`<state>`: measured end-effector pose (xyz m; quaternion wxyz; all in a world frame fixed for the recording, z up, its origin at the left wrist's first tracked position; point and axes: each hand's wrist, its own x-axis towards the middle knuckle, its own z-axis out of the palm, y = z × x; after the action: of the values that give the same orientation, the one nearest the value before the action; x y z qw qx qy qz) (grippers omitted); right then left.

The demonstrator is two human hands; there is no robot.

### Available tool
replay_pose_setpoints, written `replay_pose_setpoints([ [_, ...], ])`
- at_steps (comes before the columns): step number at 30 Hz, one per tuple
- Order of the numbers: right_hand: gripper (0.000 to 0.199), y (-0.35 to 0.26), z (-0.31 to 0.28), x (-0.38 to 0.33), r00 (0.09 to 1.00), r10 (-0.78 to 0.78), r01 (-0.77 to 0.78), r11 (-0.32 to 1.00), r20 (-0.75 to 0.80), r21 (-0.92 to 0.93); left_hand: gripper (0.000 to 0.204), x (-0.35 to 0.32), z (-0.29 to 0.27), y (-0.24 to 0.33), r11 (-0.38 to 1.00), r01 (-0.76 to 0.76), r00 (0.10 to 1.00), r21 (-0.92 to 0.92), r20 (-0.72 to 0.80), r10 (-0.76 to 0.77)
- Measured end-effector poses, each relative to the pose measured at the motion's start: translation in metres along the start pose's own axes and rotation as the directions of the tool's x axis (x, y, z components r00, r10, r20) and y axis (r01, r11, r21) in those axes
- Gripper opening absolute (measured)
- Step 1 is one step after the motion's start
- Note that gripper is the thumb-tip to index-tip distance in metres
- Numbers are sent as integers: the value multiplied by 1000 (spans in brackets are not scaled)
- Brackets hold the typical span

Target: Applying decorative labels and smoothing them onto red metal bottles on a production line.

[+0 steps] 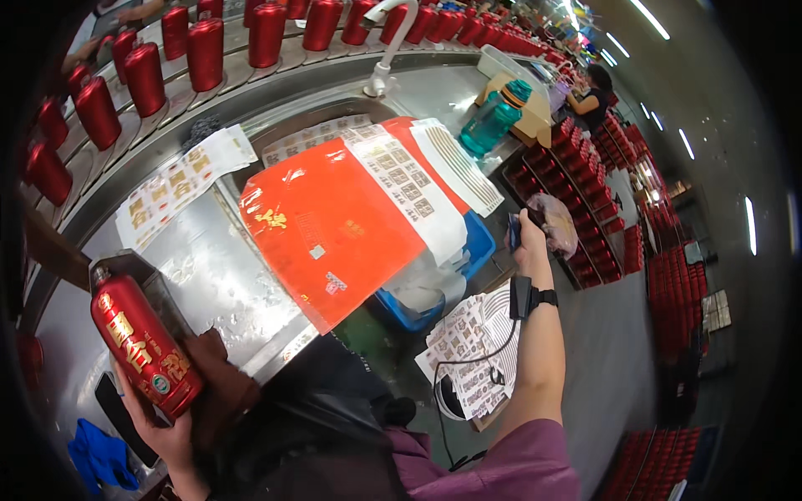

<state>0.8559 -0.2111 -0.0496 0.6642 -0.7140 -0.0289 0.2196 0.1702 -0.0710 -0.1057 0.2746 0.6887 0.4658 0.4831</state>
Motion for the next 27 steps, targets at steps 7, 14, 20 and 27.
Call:
replay_pose_setpoints([
  [7, 40, 16, 31, 19, 996, 78, -86, 975, -45, -204, 95, -3, 14, 4, 991, -50, 999, 124, 2, 50],
  [14, 28, 26, 46, 53, 991, 63, -77, 990, -119, -122, 96, 0, 15, 7, 990, -42, 999, 138, 18, 39],
  [20, 25, 21, 58, 28, 993, 52, -67, 987, -105, -149, 97, 2, 10, 5, 992, -43, 999, 117, 11, 42],
  [27, 22, 31, 28, 46, 1000, -10, 8, 990, -16, -139, 96, 0, 10, 4, 999, -8, 1000, 41, 4, 8],
])
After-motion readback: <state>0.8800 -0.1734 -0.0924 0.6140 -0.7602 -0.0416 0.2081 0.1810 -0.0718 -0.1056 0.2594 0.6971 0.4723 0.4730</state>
